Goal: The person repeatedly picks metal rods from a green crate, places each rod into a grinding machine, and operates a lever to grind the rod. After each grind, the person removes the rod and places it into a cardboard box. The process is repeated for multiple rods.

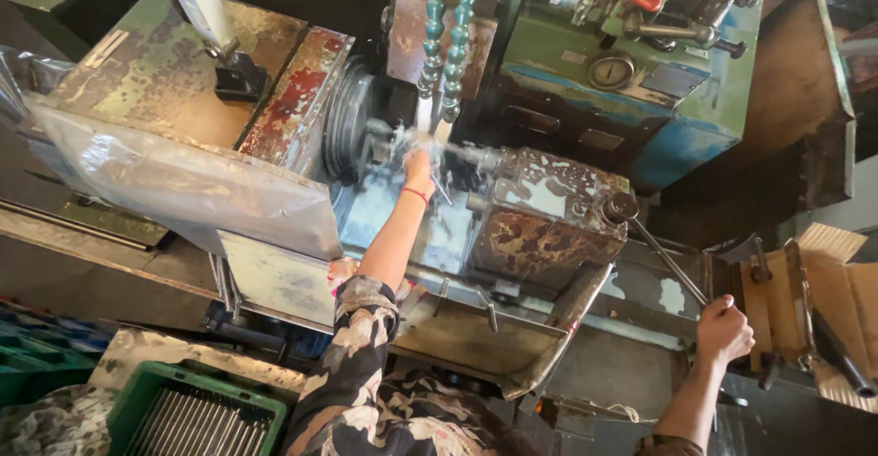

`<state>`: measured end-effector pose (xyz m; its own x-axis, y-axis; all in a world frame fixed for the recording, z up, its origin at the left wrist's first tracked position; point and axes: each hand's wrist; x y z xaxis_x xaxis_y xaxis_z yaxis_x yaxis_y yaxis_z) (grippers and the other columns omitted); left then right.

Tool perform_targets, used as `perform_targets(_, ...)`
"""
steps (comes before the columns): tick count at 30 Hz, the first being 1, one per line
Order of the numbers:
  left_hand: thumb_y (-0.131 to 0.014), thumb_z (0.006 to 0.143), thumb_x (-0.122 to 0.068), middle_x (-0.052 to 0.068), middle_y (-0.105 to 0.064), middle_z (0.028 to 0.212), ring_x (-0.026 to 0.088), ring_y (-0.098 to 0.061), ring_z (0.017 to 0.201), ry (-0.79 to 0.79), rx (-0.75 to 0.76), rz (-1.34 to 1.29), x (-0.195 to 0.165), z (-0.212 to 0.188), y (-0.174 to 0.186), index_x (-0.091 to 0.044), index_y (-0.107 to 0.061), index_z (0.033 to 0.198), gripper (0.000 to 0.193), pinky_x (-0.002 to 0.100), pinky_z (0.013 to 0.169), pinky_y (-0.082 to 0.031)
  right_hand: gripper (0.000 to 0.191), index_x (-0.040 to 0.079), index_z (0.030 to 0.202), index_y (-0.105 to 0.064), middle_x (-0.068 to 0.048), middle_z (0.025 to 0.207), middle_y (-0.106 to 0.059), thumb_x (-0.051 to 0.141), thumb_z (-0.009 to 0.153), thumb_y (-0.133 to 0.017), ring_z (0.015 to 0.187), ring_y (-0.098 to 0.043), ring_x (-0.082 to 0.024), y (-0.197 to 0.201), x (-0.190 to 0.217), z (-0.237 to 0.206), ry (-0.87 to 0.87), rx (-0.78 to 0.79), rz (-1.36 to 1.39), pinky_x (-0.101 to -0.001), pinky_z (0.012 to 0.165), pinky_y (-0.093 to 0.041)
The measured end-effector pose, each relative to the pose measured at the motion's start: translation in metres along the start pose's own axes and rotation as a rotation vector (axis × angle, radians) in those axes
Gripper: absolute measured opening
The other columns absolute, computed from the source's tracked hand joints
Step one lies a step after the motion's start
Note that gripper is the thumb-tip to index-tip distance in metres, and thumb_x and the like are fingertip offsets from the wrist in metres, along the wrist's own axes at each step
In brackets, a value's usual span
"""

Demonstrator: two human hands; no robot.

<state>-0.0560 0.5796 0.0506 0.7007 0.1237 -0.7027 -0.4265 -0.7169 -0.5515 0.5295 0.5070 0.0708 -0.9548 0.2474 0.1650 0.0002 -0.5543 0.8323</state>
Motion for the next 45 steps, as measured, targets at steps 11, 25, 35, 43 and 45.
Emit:
perform_targets(11, -0.072, 0.088, -0.028, 0.002, -0.052, 0.074, 0.02, -0.053, 0.056, 0.126, 0.045, 0.064, 0.0, 0.006, 0.006, -0.018, -0.059, 0.095, 0.018, 0.036, 0.045, -0.041, 0.058, 0.002, 0.078, -0.073, -0.025, 0.072, -0.067, 0.039, 0.114, -0.047, 0.075, -0.066, -0.05, -0.001, 0.002, -0.001, 0.0, -0.053, 0.02, -0.0596, 0.072, -0.052)
perform_targets(25, -0.069, 0.091, -0.031, 0.004, -0.057, 0.097, 0.023, -0.055, 0.072, 0.091, 0.108, 0.04, -0.004, 0.008, 0.011, -0.028, -0.053, 0.127, 0.04, 0.041, 0.057, -0.045, 0.058, 0.003, 0.077, -0.074, -0.025, 0.073, -0.068, 0.039, 0.114, -0.047, 0.076, -0.067, -0.05, 0.003, 0.005, 0.0, -0.005, -0.044, 0.006, -0.059, 0.074, -0.054)
perform_targets(35, -0.066, 0.09, -0.019, 0.003, -0.056, 0.107, 0.027, -0.059, 0.093, 0.203, 0.17, -0.121, -0.009, 0.014, 0.011, -0.029, -0.051, 0.121, 0.036, 0.055, 0.079, -0.053, 0.061, 0.002, 0.082, -0.076, -0.027, 0.081, -0.07, 0.044, 0.116, -0.048, 0.078, -0.068, -0.051, 0.003, 0.006, -0.017, -0.105, 0.007, -0.061, -0.0596, 0.071, -0.053)
perform_targets(43, -0.069, 0.089, -0.012, 0.005, -0.058, 0.104, 0.026, -0.063, 0.092, 0.088, 0.275, 0.003, 0.0, 0.013, 0.002, -0.023, -0.044, 0.12, 0.041, 0.058, 0.075, -0.048, 0.055, 0.002, 0.082, -0.077, -0.027, 0.079, -0.069, 0.041, 0.111, -0.05, 0.074, -0.066, -0.051, -0.002, 0.005, 0.013, -0.059, -0.079, -0.016, -0.0596, 0.069, -0.053)
perform_targets(45, -0.069, 0.088, -0.01, 0.006, -0.057, 0.107, 0.026, -0.063, 0.095, 0.034, 0.328, -0.007, 0.001, 0.011, -0.004, -0.023, -0.041, 0.124, 0.047, 0.061, 0.078, -0.048, 0.055, 0.002, 0.081, -0.077, -0.026, 0.079, -0.068, 0.039, 0.111, -0.05, 0.073, -0.066, -0.051, -0.004, 0.006, 0.012, -0.067, -0.083, -0.011, -0.0601, 0.067, -0.053)
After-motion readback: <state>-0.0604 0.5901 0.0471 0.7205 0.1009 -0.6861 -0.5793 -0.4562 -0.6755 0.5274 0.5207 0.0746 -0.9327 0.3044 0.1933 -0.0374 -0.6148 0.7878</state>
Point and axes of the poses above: each hand's wrist, its own z-axis towards the middle knuckle, its own y-axis out of the back of the hand, x = y × z
